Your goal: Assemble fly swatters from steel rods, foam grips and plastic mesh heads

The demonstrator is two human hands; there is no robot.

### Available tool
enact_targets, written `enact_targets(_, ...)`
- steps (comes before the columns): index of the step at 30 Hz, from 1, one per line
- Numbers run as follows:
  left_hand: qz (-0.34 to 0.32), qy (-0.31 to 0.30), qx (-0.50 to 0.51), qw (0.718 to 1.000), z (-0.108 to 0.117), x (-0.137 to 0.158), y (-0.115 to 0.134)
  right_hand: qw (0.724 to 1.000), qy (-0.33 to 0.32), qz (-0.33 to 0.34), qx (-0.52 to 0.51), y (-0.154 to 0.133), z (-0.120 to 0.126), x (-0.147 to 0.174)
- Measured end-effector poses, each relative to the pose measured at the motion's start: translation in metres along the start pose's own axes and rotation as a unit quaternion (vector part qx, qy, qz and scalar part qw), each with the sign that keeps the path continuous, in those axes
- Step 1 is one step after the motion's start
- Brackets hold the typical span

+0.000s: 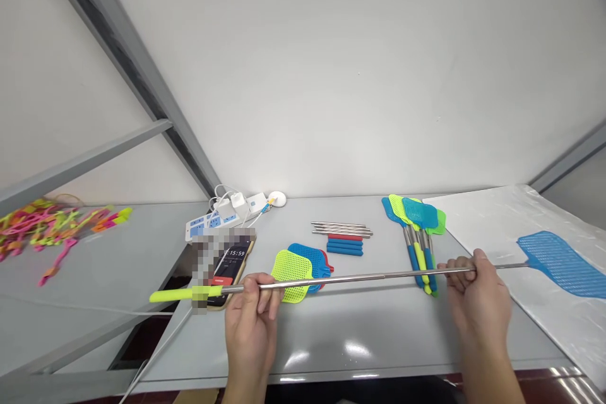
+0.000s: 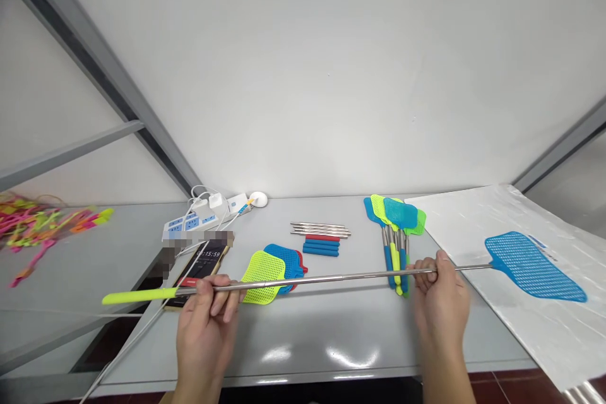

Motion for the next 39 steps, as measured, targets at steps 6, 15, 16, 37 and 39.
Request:
enact_targets(6, 0.088, -0.038, 0.053, 0.994, -0.033, 0.039, -0.037, 0.993, -0.089, -0.020, 0.073, 0.056, -0.071, 0.050)
enact_targets(15, 0.050, 0.062, 0.000, 0.997, 0.001, 0.022, -0.021, 0.978, -0.097, -0.035, 0.182, 0.074, -0.062, 0.050)
enact_targets(16, 0.050, 0.064, 0.002, 0.997, 0.004, 0.018, -0.019, 0.977, -0.104, -0.031, 0.184, 0.071, -0.059, 0.045)
enact_targets(37, 0.098, 0.033, 0.022, 0.994, -0.015, 0.031, -0.035, 0.950, -0.215, -0.084, 0.212, 0.089, -0.064, 0.060)
enact_targets(39, 0.096, 0.034, 0.021, 0.995, -0.018, 0.031, -0.035, 0.955, -0.203, -0.089, 0.196, 0.085, -0.059, 0.059)
Point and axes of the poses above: each hand's wrist, its own x-axis away from the middle knuckle, its own z-axis out of the back of the hand, y = z × x, the point moved 8 cm from there along -x, towards the middle knuckle, and after that the axes turned 15 degrees about -z, right-handed, at the moved point
